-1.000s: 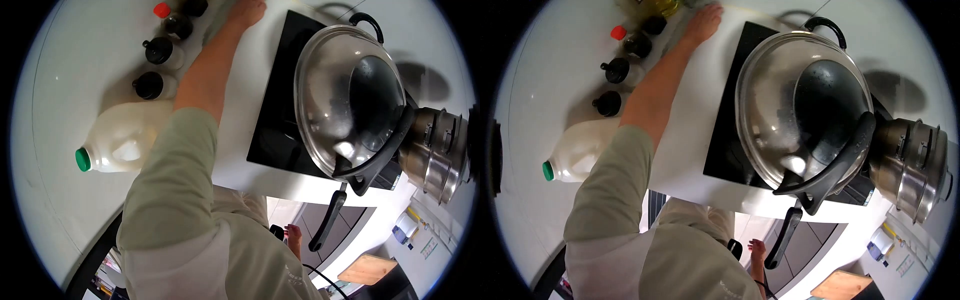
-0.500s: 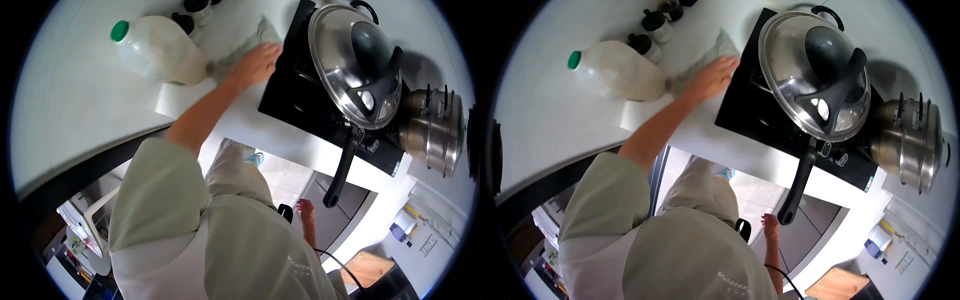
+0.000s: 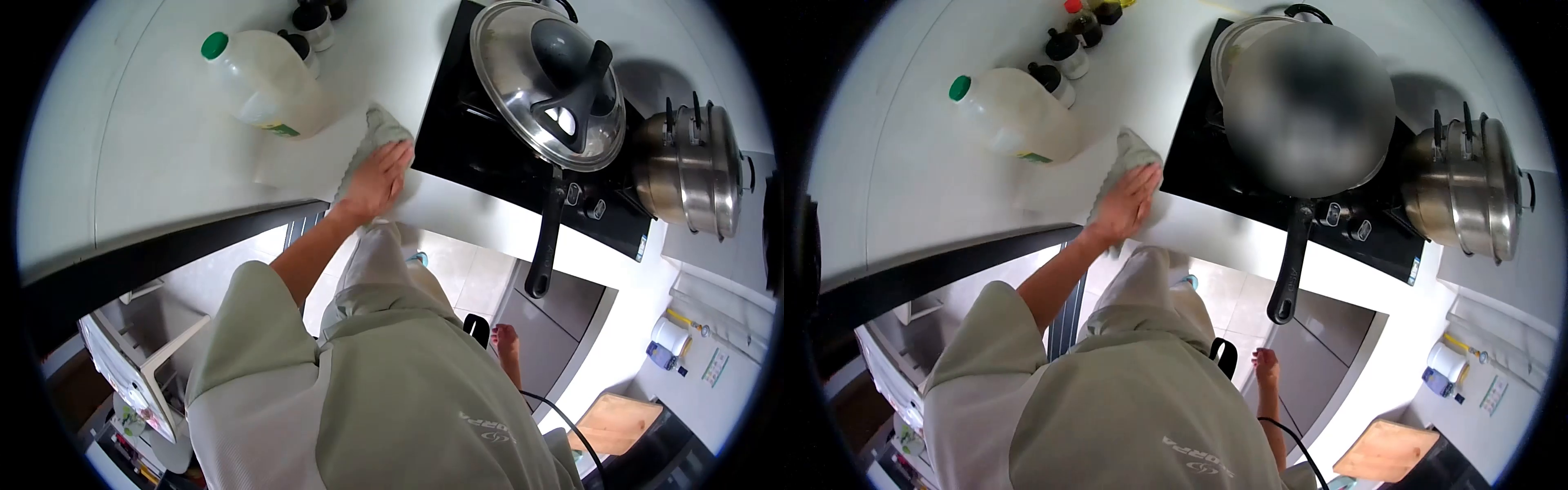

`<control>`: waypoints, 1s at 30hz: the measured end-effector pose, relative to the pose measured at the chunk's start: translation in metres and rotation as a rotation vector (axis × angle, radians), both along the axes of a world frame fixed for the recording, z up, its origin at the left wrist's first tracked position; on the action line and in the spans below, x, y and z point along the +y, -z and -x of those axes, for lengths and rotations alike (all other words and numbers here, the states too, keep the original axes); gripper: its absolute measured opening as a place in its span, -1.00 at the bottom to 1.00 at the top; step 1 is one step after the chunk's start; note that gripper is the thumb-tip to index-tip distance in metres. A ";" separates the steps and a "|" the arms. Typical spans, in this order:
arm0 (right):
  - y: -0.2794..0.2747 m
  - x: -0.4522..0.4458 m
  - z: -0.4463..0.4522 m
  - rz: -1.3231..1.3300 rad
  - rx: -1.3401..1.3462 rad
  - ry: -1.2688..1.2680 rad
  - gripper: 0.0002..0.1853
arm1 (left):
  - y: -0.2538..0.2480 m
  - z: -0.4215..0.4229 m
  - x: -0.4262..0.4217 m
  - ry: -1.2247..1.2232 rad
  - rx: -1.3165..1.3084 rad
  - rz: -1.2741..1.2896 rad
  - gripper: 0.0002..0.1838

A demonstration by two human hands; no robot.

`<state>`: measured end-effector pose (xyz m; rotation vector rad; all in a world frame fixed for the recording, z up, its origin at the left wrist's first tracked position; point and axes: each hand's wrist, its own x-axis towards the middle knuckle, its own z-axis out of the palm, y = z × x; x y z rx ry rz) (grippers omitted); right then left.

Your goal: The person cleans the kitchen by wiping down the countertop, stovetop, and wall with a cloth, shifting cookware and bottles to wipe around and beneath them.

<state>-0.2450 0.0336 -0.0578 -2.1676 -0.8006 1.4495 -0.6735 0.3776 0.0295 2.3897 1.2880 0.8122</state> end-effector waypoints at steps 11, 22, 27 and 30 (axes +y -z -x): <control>-0.124 0.158 0.079 -0.481 0.173 0.300 -0.60 | 0.035 -0.044 0.204 -0.154 -0.026 0.032 -0.52; -0.079 0.135 0.099 -0.201 0.179 0.254 -0.65 | 0.007 -0.061 0.064 -0.176 -0.098 -0.044 -0.34; -0.016 0.096 0.038 -0.272 0.183 0.233 -0.69 | -0.010 -0.038 0.031 0.017 -0.166 0.148 -0.35; -0.008 0.078 0.022 -0.127 0.069 0.164 -0.76 | -0.046 -0.038 0.040 -0.002 -0.343 0.380 -0.33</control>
